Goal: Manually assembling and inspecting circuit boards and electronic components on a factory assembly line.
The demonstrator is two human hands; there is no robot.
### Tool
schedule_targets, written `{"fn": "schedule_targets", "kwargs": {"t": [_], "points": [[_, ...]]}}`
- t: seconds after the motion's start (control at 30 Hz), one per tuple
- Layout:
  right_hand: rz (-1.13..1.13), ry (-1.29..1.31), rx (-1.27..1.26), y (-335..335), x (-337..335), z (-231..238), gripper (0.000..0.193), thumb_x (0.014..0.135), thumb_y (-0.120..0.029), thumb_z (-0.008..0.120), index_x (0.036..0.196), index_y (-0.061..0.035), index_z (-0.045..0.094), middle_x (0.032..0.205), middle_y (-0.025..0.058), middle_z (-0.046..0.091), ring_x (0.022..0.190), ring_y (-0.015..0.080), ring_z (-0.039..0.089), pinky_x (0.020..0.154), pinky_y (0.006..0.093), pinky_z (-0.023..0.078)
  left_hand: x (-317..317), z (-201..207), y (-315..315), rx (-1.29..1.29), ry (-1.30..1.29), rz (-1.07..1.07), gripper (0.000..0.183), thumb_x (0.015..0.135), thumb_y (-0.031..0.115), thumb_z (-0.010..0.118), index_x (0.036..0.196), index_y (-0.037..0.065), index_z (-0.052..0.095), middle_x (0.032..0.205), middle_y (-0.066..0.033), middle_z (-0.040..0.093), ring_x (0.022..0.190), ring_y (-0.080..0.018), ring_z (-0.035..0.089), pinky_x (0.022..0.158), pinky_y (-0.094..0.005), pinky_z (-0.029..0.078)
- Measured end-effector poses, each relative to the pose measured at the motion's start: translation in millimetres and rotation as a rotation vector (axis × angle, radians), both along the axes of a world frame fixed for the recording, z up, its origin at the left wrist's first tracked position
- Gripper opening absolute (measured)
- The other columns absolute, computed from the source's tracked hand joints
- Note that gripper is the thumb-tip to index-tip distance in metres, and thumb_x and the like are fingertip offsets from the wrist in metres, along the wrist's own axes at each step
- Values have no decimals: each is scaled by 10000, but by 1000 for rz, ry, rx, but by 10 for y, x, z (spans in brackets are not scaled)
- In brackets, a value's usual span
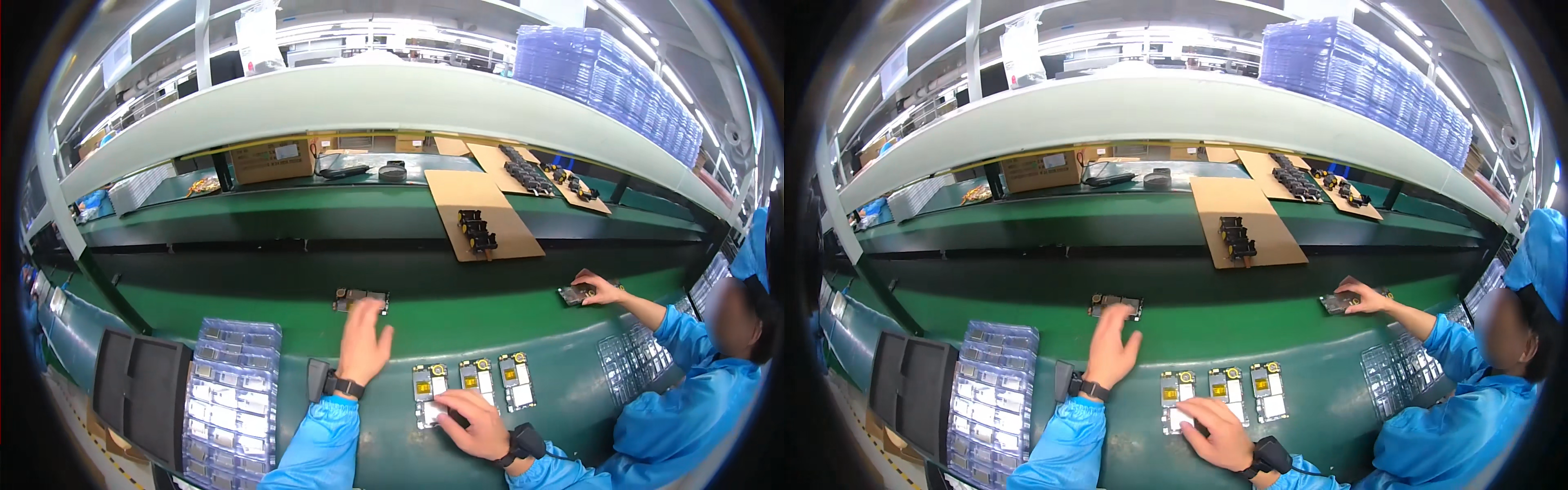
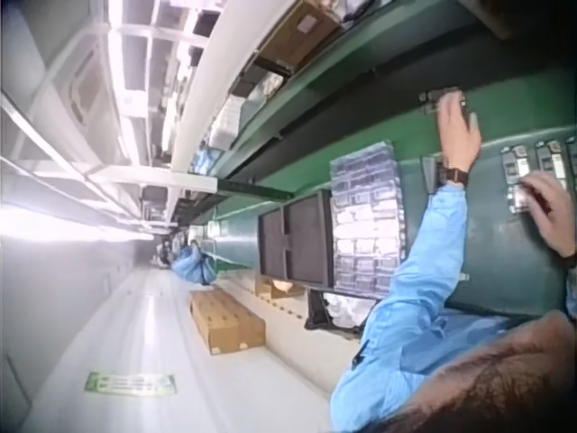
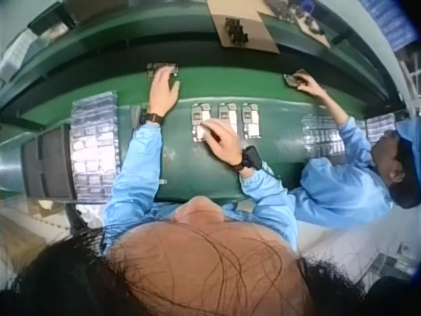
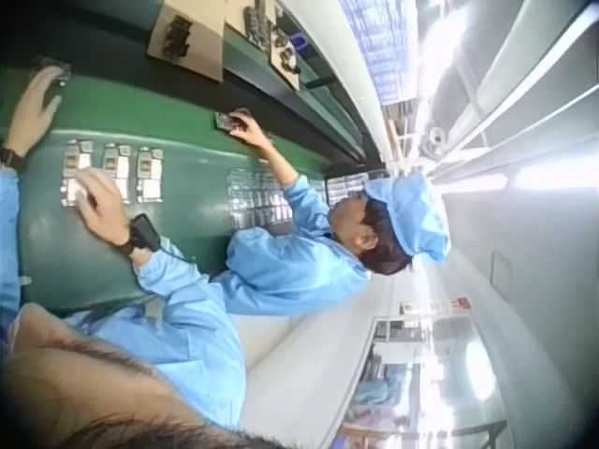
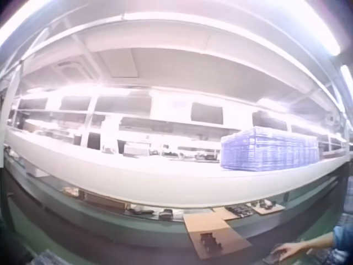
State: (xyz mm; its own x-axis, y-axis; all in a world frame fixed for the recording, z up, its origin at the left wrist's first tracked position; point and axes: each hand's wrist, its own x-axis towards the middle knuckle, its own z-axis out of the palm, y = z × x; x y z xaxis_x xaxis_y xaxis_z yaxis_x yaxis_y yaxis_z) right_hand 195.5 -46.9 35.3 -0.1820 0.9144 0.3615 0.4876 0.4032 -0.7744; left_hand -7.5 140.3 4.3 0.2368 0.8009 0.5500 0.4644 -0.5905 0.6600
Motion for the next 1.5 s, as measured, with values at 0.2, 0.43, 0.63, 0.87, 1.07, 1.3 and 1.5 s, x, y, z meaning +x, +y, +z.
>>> {"fn": "schedule_targets", "kwargs": {"t": [0.2, 0.43, 0.63, 0.87, 1.07, 1.3, 1.5], "points": [[-381, -557, 137, 69, 304, 54, 463, 785, -183, 744, 1199, -24, 613, 1180, 189, 557, 1055, 368, 547, 888, 433, 482, 309, 405, -578, -228, 511, -326, 686, 713, 362, 836, 1231, -10, 583, 1246, -192, 559, 1177, -367, 524, 1013, -433, 434], [-461, -688, 103, 31, 293, -19, 592, 782, -355, 759, 1250, -35, 590, 1164, 225, 556, 1014, 376, 557, 831, 439, 493, 391, 448, -729, -169, 644, -217, 782, 620, 406, 894, 1207, -13, 592, 1192, -184, 559, 1196, -357, 492, 1023, -449, 413], [-463, -669, 60, 2, 278, -5, 626, 779, -367, 753, 1279, -39, 568, 1173, 250, 568, 1006, 396, 568, 830, 454, 503, 379, 481, -743, -188, 651, -219, 708, 644, 355, 883, 1188, -4, 607, 1175, -188, 580, 1197, -365, 514, 1005, -459, 433], [-500, -727, -1, -9, 218, 48, 629, 787, -368, 733, 1294, -38, 559, 1172, 239, 571, 1015, 391, 567, 840, 455, 506, 441, 555, -882, -153, 687, -188, 499, 685, 301, 853, 1033, -11, 679, 1208, -187, 559, 1234, -353, 488, 982, -471, 452], [-449, -687, 47, 31, 262, -17, 627, 789, -349, 723, 1304, -34, 552, 1168, 211, 578, 1006, 373, 568, 833, 447, 501, 406, 518, -860, -208, 663, -187, 494, 688, 286, 851, 1052, 4, 670, 1175, -187, 546, 1198, -369, 482, 955, -474, 456], [-403, -572, 10, 37, 294, 66, 669, 730, -316, 738, 1309, -41, 546, 1142, 187, 617, 1002, 374, 581, 880, 449, 489, 322, 560, -747, -274, 627, -215, 535, 651, 313, 863, 1031, 32, 613, 1070, -177, 593, 1102, -381, 513, 919, -449, 455], [-341, -419, 14, 102, 319, 96, 697, 716, -263, 737, 1336, -33, 516, 1216, 198, 602, 1046, 389, 562, 925, 451, 469, 149, 507, -544, -384, 433, -323, 503, 692, 272, 831, 1054, 36, 574, 945, -165, 652, 926, -358, 612, 802, -422, 494]]}}
